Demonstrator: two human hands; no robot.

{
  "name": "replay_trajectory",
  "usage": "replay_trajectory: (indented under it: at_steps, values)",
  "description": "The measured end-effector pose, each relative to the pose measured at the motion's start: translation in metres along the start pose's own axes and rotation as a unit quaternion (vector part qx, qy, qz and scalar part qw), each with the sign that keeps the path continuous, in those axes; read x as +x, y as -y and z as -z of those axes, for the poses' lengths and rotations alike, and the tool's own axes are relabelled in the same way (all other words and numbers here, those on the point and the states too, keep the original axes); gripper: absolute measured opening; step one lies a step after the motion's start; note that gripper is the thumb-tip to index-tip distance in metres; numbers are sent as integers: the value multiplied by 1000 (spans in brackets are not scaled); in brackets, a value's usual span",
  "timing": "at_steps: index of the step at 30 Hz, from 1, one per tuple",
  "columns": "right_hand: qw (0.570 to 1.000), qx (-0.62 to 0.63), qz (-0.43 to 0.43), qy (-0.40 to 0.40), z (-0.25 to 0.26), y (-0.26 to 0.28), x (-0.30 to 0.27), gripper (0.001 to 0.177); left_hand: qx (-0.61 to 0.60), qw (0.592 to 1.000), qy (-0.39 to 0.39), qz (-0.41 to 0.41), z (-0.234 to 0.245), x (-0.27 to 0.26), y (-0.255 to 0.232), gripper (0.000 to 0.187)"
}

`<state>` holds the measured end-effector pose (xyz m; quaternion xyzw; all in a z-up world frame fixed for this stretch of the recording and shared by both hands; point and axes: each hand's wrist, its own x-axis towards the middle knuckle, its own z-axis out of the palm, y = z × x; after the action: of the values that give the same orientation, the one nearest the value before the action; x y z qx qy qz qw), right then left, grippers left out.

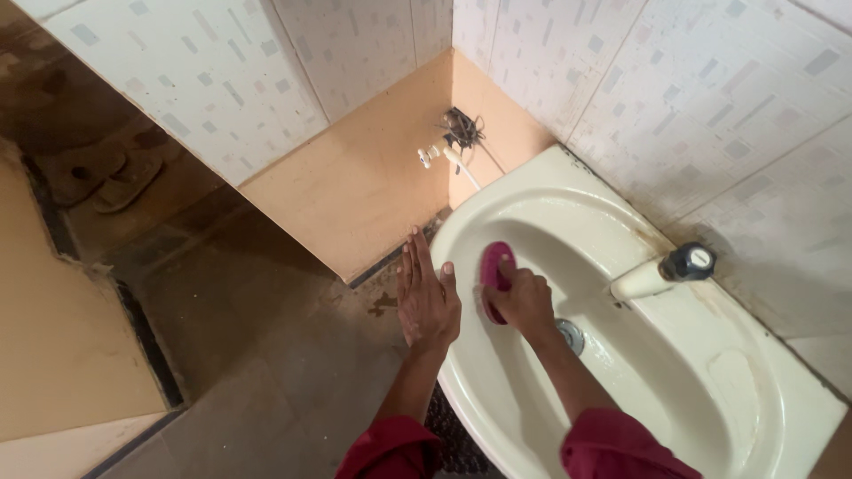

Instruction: The person scrubs a white ceramic bathroom sink using a pink scrubbing brush. They systematically clean the basin, the drain area, and the faucet fixture. The person uses their left hand to stabilize the sink while scrubbing with their right hand.

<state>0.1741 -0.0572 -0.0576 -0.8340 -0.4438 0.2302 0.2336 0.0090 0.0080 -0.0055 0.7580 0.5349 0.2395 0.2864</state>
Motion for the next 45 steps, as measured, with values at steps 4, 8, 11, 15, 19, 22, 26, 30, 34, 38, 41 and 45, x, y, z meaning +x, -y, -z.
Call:
replay_trajectory:
  at_steps: [4,8,11,15,19,22,26,30,34,38,41,45]
  values:
    - [997,-27,33,61,7,-31,-46,57,-18,1000,2,0,0,3,0,75]
    - [993,-112,-31,26,6,-48,-23,58,5,1000,8,3,-3,1,1,76]
    - [998,-23,1,-66,-5,-25,-1,66,-1,1000,-1,-15,-4,4,4,75]
    - [995,86,10,45,-15,-11,-35,47,-25,1000,8,-4,0,5,3,80]
    - [995,37,-28,92,7,-54,-47,52,-53,999,4,-12,0,7,0,80]
    - [994,93,-36,44,7,-46,-14,55,-53,998,3,-20,0,5,4,79]
    - [979,169,-38,111,2,4,-30,45,-47,999,3,-21,-2,5,2,80]
    - [983,72,-42,165,19,-11,-85,44,-118,993,1,-29,2,8,3,82]
    - [996,34,-68,49,16,-18,-28,41,-120,992,3,-23,-1,4,5,84]
    - [982,185,-14,14,-7,4,-11,40,-133,991,6,-21,-1,3,6,84]
    - [963,182,-27,195,-8,-28,-65,40,-166,986,15,-1,0,6,9,83]
    - [964,159,-137,161,3,-79,-90,43,-167,986,6,-16,-4,2,16,80]
